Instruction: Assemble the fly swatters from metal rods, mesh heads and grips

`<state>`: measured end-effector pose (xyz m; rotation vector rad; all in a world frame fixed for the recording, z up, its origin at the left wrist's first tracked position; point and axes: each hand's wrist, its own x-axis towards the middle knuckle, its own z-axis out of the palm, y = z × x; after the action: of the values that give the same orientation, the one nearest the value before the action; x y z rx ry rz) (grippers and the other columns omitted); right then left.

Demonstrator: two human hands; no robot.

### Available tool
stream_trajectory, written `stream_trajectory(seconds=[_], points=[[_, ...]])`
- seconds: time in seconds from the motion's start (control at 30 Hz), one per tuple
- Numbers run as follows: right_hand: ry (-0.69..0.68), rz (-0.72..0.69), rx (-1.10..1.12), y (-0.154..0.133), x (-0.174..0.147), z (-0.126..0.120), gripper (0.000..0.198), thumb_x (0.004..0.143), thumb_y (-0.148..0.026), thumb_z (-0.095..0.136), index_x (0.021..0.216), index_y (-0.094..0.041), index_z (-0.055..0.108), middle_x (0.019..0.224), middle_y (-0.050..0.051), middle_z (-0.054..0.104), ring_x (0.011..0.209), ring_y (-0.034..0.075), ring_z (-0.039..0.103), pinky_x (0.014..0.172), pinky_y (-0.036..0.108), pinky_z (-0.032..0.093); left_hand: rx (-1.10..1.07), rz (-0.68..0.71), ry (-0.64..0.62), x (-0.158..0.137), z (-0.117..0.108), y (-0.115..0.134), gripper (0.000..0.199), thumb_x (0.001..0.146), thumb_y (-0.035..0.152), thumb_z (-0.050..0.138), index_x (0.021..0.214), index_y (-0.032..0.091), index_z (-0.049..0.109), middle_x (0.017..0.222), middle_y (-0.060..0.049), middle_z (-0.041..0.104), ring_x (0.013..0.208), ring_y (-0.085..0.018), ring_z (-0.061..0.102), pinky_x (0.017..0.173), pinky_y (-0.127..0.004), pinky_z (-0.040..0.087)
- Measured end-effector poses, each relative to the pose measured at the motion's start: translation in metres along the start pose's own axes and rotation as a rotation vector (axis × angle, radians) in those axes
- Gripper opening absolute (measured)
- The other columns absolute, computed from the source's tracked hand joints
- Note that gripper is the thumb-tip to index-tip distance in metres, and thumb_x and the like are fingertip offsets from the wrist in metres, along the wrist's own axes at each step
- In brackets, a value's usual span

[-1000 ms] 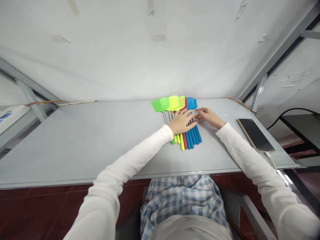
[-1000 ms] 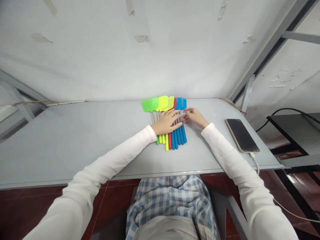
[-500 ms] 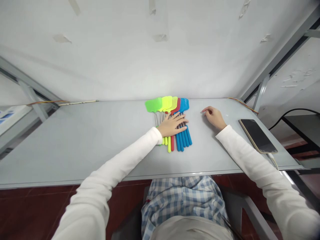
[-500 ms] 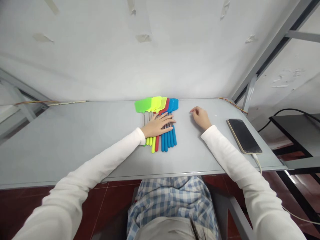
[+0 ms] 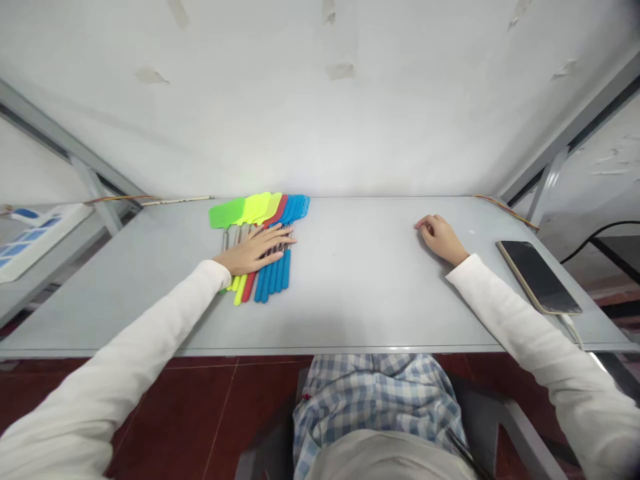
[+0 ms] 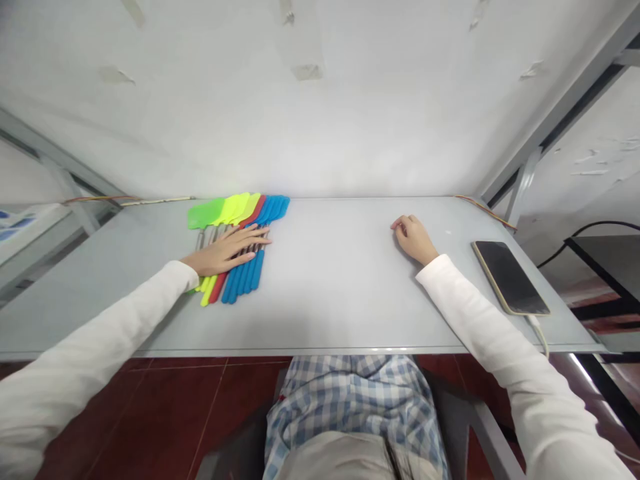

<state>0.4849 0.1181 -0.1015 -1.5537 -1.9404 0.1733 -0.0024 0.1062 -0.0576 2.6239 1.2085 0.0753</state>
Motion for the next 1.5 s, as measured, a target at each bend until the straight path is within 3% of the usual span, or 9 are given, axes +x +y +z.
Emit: stream_trajectory(seconds=[0.17,0.47,0.57,0.63,0.83,1.0,1.23,1.33,1.5], points=[[0.011,-0.095,-0.016,0.007,0.000,0.006,0.014,0.084,-0.019,0.044,0.088,-0.021,0.058,0.075,0.005,0.049,0.072,0.022,0.050,0.075,0.037,0.045,0.158,0.059,-0.062,-0.018,-0.006,-0.027,0.055,0.099,0.050,0.029,0.148,0.028,0.041,0.162,-0.004,0.027,0.151,-0.026,0.020,0.121,-0.054,0.014],[-0.017,-0.190,-0.140,0.004,-0.001,0.011,0.015,0.085,-0.018,0.039,0.093,-0.019,0.051,0.085,0.010,0.055,0.080,0.025,0.052,0.079,0.039,0.045,0.187,0.061,0.054,-0.036,-0.013,-0.052,0.054,0.094,0.047,0.029,0.138,0.027,0.055,0.153,-0.006,0.044,0.143,-0.026,0.038,0.118,-0.053,0.023],[-0.076,-0.158,-0.198,-0.003,0.000,0.010,0.020,0.083,-0.015,0.038,0.098,-0.018,0.051,0.089,0.012,0.058,0.083,0.026,0.054,0.080,0.038,0.045,0.262,0.071,0.072,-0.028,-0.014,-0.028,0.050,0.096,0.044,0.030,0.131,0.027,0.061,0.149,-0.005,0.050,0.140,-0.027,0.043,0.119,-0.056,0.018],[-0.122,-0.131,-0.247,-0.010,0.003,0.009,0.023,0.082,-0.013,0.038,0.101,-0.017,0.050,0.092,0.013,0.061,0.085,0.027,0.056,0.077,0.037,0.044,0.310,0.024,0.169,-0.014,-0.006,0.004,0.048,0.098,0.041,0.028,0.126,0.025,0.064,0.144,-0.005,0.056,0.138,-0.027,0.046,0.118,-0.056,0.017],[-0.217,0.019,-0.411,-0.031,0.011,0.007,0.029,0.079,-0.012,0.041,0.106,-0.018,0.049,0.101,0.014,0.066,0.082,0.027,0.059,0.064,0.034,0.036,0.278,-0.078,0.339,0.059,0.035,0.099,0.039,0.096,0.030,0.039,0.128,0.021,0.059,0.140,-0.011,0.058,0.129,-0.027,0.053,0.112,-0.051,0.030],[-0.177,-0.005,-0.324,-0.029,0.008,0.006,0.024,0.081,-0.014,0.040,0.103,-0.019,0.049,0.100,0.013,0.066,0.088,0.027,0.059,0.067,0.034,0.037,0.173,-0.223,0.364,0.098,0.046,0.106,0.034,0.092,0.024,0.043,0.121,0.018,0.058,0.126,-0.011,0.064,0.114,-0.027,0.058,0.096,-0.044,0.043],[-0.169,-0.013,-0.307,-0.026,0.006,0.006,0.021,0.082,-0.014,0.040,0.101,-0.020,0.048,0.098,0.012,0.065,0.087,0.026,0.059,0.068,0.034,0.037,0.116,-0.247,0.359,0.093,0.044,0.102,0.034,0.095,0.021,0.035,0.121,0.021,0.057,0.124,-0.009,0.063,0.112,-0.025,0.057,0.094,-0.040,0.043],[-0.180,-0.017,-0.309,-0.026,0.006,0.005,0.022,0.082,-0.015,0.039,0.101,-0.020,0.048,0.100,0.012,0.065,0.090,0.026,0.059,0.068,0.034,0.038,0.223,-0.435,0.378,0.090,0.038,0.094,0.038,0.093,0.013,0.029,0.118,0.015,0.059,0.120,-0.017,0.060,0.110,-0.029,0.057,0.089,-0.041,0.045],[-0.177,-0.030,-0.310,-0.024,0.006,0.005,0.022,0.082,-0.015,0.039,0.102,-0.020,0.048,0.099,0.013,0.065,0.091,0.027,0.059,0.070,0.035,0.040,0.348,-0.890,0.557,0.079,0.034,0.057,0.052,0.092,0.011,0.012,0.122,0.002,0.053,0.130,-0.034,0.049,0.118,-0.042,0.050,0.087,-0.056,0.043]])
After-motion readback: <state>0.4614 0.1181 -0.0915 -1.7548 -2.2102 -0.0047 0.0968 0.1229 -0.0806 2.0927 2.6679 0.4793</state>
